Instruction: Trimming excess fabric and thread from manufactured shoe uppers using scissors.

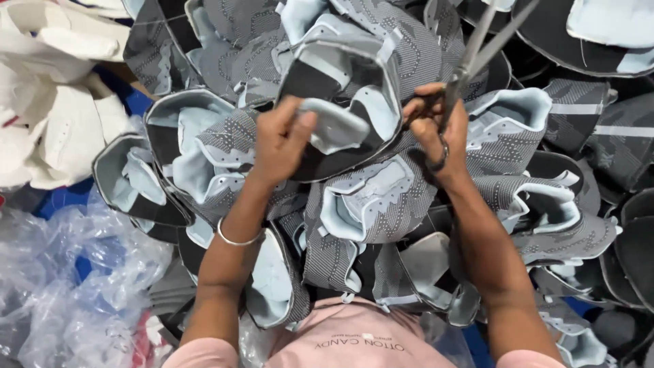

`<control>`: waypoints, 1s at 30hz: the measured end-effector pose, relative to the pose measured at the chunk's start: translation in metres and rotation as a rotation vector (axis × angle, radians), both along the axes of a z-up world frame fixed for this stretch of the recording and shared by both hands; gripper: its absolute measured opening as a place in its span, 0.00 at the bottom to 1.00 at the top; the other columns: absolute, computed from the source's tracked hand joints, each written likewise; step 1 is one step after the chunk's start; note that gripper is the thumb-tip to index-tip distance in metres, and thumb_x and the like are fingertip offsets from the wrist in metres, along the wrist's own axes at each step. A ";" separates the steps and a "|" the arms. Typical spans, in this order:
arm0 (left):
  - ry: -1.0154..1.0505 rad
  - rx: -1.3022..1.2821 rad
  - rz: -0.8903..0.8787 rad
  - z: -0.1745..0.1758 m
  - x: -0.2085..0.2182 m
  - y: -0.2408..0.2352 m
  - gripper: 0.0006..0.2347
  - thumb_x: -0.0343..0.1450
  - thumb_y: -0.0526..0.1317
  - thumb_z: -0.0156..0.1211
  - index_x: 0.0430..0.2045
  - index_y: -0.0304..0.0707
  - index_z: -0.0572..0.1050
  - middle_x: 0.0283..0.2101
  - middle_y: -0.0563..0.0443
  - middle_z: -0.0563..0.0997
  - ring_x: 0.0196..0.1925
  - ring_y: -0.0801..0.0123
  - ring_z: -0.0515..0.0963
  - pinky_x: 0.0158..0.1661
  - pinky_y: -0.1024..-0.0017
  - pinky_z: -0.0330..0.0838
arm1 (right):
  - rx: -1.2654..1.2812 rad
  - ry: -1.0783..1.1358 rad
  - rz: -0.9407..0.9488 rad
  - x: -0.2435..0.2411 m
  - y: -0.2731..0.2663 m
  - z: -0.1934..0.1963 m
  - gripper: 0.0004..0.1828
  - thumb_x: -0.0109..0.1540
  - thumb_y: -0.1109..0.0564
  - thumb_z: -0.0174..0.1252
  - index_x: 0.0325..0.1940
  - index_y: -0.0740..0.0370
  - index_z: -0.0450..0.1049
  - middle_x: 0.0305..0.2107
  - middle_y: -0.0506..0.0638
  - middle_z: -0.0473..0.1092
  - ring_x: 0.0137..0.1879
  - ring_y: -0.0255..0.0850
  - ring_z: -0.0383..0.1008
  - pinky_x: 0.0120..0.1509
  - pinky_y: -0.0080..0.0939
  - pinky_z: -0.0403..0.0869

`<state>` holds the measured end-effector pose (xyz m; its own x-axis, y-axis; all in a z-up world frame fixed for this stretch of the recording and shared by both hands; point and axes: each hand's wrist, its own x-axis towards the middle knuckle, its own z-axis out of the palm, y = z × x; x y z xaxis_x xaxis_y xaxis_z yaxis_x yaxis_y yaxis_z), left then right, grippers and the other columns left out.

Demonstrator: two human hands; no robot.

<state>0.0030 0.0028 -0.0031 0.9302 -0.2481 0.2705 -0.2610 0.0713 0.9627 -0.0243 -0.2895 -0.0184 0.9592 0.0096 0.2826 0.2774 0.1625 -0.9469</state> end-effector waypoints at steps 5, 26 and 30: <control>-0.260 0.523 0.107 0.015 -0.002 -0.019 0.08 0.78 0.41 0.64 0.44 0.35 0.77 0.28 0.48 0.79 0.24 0.73 0.77 0.28 0.72 0.68 | -0.296 0.167 -0.186 0.001 0.015 -0.004 0.28 0.64 0.59 0.71 0.60 0.63 0.62 0.37 0.45 0.70 0.40 0.29 0.70 0.45 0.29 0.70; -0.150 0.057 0.275 0.031 -0.014 -0.019 0.14 0.82 0.30 0.52 0.63 0.34 0.70 0.61 0.45 0.79 0.62 0.63 0.81 0.62 0.69 0.74 | 0.155 0.043 0.036 -0.004 0.002 0.006 0.23 0.66 0.57 0.62 0.59 0.63 0.59 0.46 0.55 0.73 0.51 0.42 0.78 0.60 0.41 0.78; 0.417 -0.696 0.052 0.018 -0.016 -0.029 0.14 0.79 0.32 0.52 0.60 0.32 0.68 0.54 0.50 0.79 0.54 0.70 0.79 0.58 0.67 0.74 | 0.522 0.167 0.104 0.007 -0.025 -0.084 0.21 0.71 0.59 0.61 0.65 0.67 0.62 0.36 0.40 0.60 0.39 0.27 0.62 0.45 0.28 0.66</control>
<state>-0.0129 -0.0267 0.0150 0.9943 -0.1041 -0.0246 0.0898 0.6869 0.7211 -0.0176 -0.3146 -0.1024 0.9928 0.0055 0.1198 0.0885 0.6404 -0.7629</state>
